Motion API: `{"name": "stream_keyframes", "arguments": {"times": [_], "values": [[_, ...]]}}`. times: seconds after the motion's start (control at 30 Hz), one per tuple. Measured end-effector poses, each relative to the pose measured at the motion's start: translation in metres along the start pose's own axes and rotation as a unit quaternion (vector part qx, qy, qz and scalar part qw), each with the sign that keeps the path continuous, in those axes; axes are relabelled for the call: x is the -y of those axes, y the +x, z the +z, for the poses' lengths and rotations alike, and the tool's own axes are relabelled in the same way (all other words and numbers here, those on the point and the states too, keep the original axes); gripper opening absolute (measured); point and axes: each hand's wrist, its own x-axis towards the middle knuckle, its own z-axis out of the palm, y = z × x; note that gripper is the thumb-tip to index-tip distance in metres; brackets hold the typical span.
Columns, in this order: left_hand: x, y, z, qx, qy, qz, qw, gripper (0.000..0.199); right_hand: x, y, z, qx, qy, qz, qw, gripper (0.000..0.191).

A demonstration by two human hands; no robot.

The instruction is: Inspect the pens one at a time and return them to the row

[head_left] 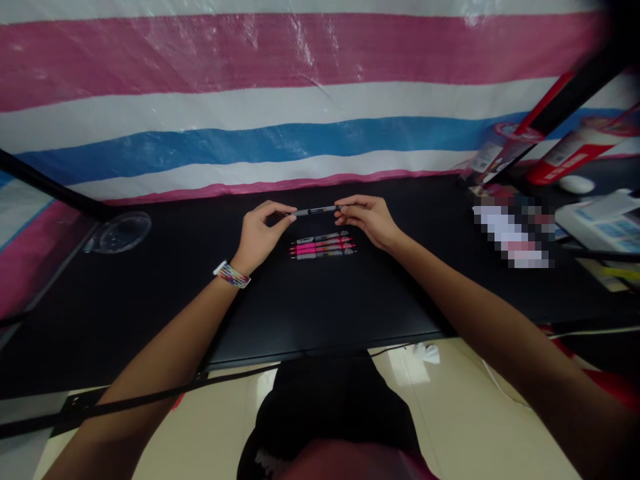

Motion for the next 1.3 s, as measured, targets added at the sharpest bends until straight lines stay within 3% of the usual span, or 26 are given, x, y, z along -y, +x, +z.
{"name": "stream_keyframes", "arguments": {"times": [0.17, 0.27, 0.47, 0.63, 0.83, 1.0, 1.2, 1.3], "values": [[-0.002, 0.0, 0.001, -0.013, -0.009, 0.016, 1.0, 0.012, 0.011, -0.002, 0.0, 0.083, 0.143, 0.081, 0.983, 0.036], [-0.002, 0.0, 0.001, -0.02, -0.003, 0.02, 1.0, 0.012, 0.017, -0.003, 0.001, 0.091, 0.169, 0.117, 0.974, 0.04], [-0.006, 0.0, 0.002, -0.026, -0.005, 0.032, 0.999, 0.012, 0.015, -0.004, 0.006, 0.06, 0.179, 0.107, 0.976, 0.028], [-0.009, -0.001, 0.003, -0.027, -0.01, 0.028, 0.999, 0.013, 0.014, -0.004, 0.007, 0.057, 0.189, 0.105, 0.975, 0.034], [-0.011, -0.002, 0.003, -0.027, -0.008, 0.026, 0.999, 0.014, 0.012, -0.003, 0.007, 0.034, 0.199, 0.097, 0.975, 0.023], [-0.008, -0.001, 0.003, -0.032, -0.012, 0.031, 0.999, 0.016, 0.014, -0.004, 0.009, 0.04, 0.217, 0.092, 0.971, 0.031], [-0.007, -0.001, 0.003, -0.031, -0.012, 0.041, 0.999, 0.013, 0.014, -0.005, 0.011, 0.022, 0.212, 0.091, 0.973, 0.016], [-0.007, -0.001, 0.003, -0.032, -0.009, 0.04, 0.999, 0.015, 0.013, -0.005, 0.012, 0.029, 0.222, 0.083, 0.971, 0.022]]}}
